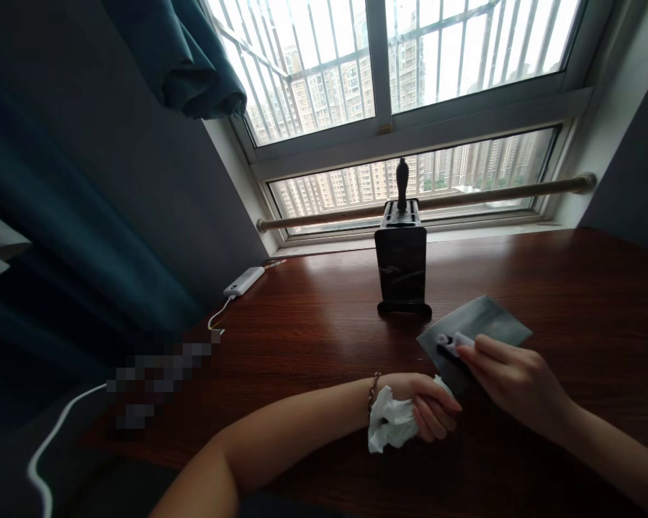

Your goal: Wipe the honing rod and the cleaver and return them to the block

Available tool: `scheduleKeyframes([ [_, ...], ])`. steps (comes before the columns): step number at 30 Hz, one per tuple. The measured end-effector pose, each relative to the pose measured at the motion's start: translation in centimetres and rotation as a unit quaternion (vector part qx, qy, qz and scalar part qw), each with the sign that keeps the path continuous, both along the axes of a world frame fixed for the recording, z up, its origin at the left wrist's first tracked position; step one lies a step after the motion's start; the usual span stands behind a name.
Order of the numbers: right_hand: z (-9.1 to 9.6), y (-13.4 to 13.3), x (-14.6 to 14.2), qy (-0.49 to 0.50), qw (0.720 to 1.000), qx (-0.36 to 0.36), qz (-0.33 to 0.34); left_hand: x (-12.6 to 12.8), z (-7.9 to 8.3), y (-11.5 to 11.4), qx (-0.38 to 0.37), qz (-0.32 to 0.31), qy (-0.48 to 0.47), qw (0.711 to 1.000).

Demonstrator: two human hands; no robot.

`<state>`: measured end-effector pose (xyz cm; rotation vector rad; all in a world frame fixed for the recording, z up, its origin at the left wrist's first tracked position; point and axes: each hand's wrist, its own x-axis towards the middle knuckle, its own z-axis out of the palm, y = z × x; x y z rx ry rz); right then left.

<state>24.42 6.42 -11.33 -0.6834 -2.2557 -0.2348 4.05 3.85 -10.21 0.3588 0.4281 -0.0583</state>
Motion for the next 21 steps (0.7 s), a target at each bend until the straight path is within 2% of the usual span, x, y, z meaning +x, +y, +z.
scheduleKeyframes([
  [2, 0.3, -0.7, -0.8, -0.036, 0.998, -0.005, 0.056, 0.0, 0.0, 0.0, 0.003, 0.001, 0.002, 1.000],
  [3, 0.5, -0.6, -0.8, -0.050, 0.997, -0.008, 0.058, 0.0, 0.0, 0.0, 0.004, 0.002, 0.001, 1.000],
  [5, 0.8, 0.2, -0.2, -0.039, 0.999, -0.015, 0.004, 0.0, 0.1, 0.0, 0.003, 0.006, 0.000, 1.000],
  [8, 0.9, 1.7, 1.2, -0.020, 0.992, -0.025, -0.123, 0.0, 0.1, 0.0, -0.005, 0.014, 0.002, 1.000],
  [10, 0.9, 1.9, 1.5, -0.020, 0.987, -0.030, -0.154, 0.0, 0.2, 0.0, -0.007, 0.017, 0.006, 1.000],
  [12, 0.9, 1.2, 0.9, -0.024, 0.992, -0.036, -0.119, 0.0, 0.2, 0.0, -0.006, 0.021, 0.009, 1.000],
  [16, 1.2, -1.1, -1.0, -0.044, 0.998, -0.039, -0.001, 0.0, 0.1, 0.0, -0.005, 0.028, 0.009, 1.000],
  [21, 1.6, -1.8, -1.9, -0.062, 0.997, 0.002, 0.044, 0.2, 0.0, 0.1, 0.013, 0.013, 0.021, 1.000],
])
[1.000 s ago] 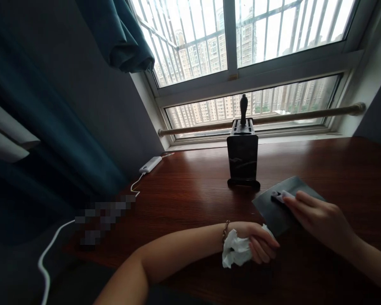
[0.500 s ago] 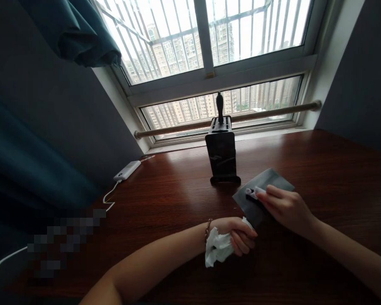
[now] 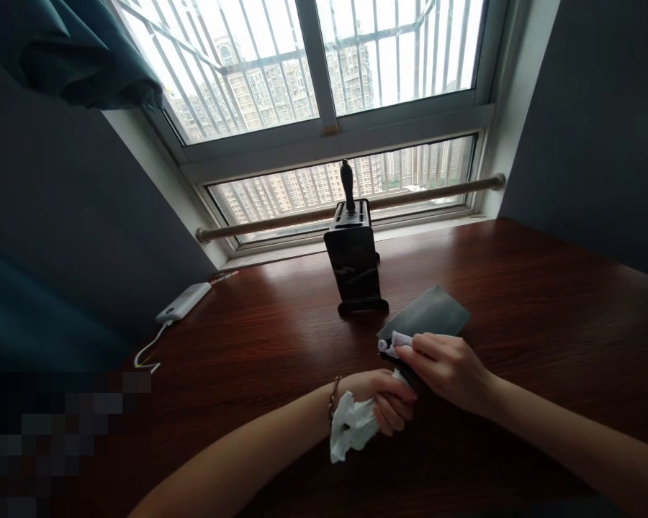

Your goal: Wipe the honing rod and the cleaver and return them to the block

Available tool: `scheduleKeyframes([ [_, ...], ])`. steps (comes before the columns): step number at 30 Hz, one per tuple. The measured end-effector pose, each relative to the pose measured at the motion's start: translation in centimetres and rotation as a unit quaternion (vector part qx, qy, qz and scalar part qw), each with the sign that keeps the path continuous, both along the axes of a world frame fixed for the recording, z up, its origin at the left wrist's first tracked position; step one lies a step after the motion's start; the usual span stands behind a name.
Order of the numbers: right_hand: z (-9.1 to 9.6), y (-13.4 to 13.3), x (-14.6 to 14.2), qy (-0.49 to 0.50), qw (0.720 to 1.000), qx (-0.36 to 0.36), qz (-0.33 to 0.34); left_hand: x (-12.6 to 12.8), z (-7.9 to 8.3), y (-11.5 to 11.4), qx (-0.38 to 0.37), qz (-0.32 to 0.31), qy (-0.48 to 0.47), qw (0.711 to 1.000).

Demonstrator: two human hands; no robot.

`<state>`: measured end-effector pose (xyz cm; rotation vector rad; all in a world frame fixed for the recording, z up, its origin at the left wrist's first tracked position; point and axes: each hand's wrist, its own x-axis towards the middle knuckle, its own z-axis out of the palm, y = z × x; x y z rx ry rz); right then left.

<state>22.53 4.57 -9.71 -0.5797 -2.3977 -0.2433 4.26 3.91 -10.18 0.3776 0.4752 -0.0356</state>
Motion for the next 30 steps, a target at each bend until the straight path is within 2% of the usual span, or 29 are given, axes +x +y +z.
scheduleKeyframes([
  [5, 0.5, 0.3, -0.8, -0.045, 0.998, 0.039, -0.023, 0.3, 0.3, -0.1, 0.025, -0.017, 0.016, 0.999],
  [11, 0.6, -0.4, -1.1, -0.087, 0.996, 0.004, -0.029, 0.4, 0.1, -0.2, 0.011, 0.014, 0.015, 1.000],
  [16, 0.0, -1.0, -0.8, -0.050, 0.998, -0.028, -0.031, 0.1, 0.0, -0.3, -0.002, 0.033, -0.003, 0.999],
  [21, -0.9, -0.8, -0.6, 0.014, 0.992, -0.029, -0.122, -0.3, -0.2, -0.4, -0.025, 0.055, -0.040, 0.997],
  [23, -1.0, -0.8, -0.4, 0.035, 0.989, -0.041, -0.137, -0.3, -0.3, -0.4, -0.029, 0.054, -0.047, 0.997],
  [28, -0.8, -1.3, -0.3, 0.042, 0.996, -0.068, -0.047, -0.2, 0.0, -0.2, -0.027, 0.048, -0.038, 0.998],
  [30, -0.8, -1.3, -0.3, 0.043, 0.996, -0.059, -0.043, -0.2, 0.1, -0.2, -0.024, 0.047, -0.034, 0.998],
])
